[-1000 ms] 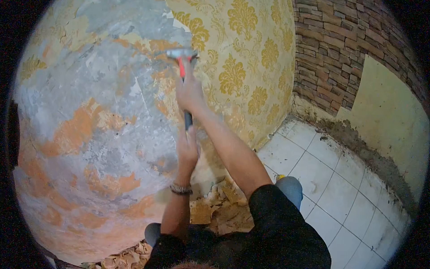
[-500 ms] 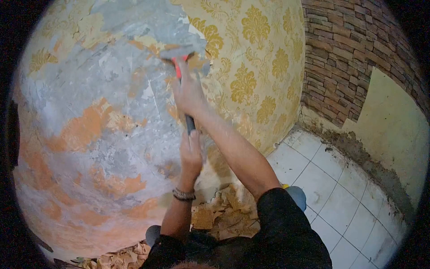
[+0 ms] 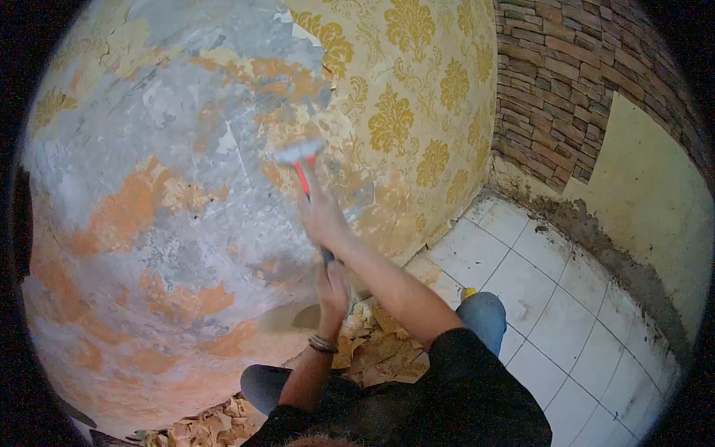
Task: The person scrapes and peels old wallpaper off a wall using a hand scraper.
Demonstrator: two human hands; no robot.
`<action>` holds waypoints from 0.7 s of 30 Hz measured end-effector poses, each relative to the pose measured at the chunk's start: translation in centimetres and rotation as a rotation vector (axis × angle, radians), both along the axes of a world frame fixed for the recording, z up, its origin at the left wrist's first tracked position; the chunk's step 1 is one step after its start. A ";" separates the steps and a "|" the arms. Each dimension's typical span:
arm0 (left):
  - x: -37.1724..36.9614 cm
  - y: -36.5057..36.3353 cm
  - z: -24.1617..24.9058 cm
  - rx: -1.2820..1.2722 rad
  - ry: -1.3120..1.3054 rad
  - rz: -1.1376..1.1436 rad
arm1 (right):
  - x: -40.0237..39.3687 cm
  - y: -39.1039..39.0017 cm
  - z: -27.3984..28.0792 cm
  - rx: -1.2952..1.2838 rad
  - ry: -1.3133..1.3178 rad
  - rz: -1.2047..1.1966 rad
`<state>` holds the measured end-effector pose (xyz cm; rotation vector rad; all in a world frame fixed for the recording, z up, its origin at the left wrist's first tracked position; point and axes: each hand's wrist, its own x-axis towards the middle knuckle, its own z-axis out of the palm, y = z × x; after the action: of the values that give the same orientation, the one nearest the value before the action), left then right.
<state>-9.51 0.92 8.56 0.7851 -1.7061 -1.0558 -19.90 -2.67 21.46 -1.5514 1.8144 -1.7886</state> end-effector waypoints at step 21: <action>4.0 -1.6 -6.7 -0.086 -0.134 0.113 | 3.4 -2.2 -8.3 -0.139 -0.046 0.076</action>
<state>-5.54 -0.71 1.86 0.9028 -1.7856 -0.8632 -16.54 -4.82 13.14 -1.5900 1.6196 -1.9354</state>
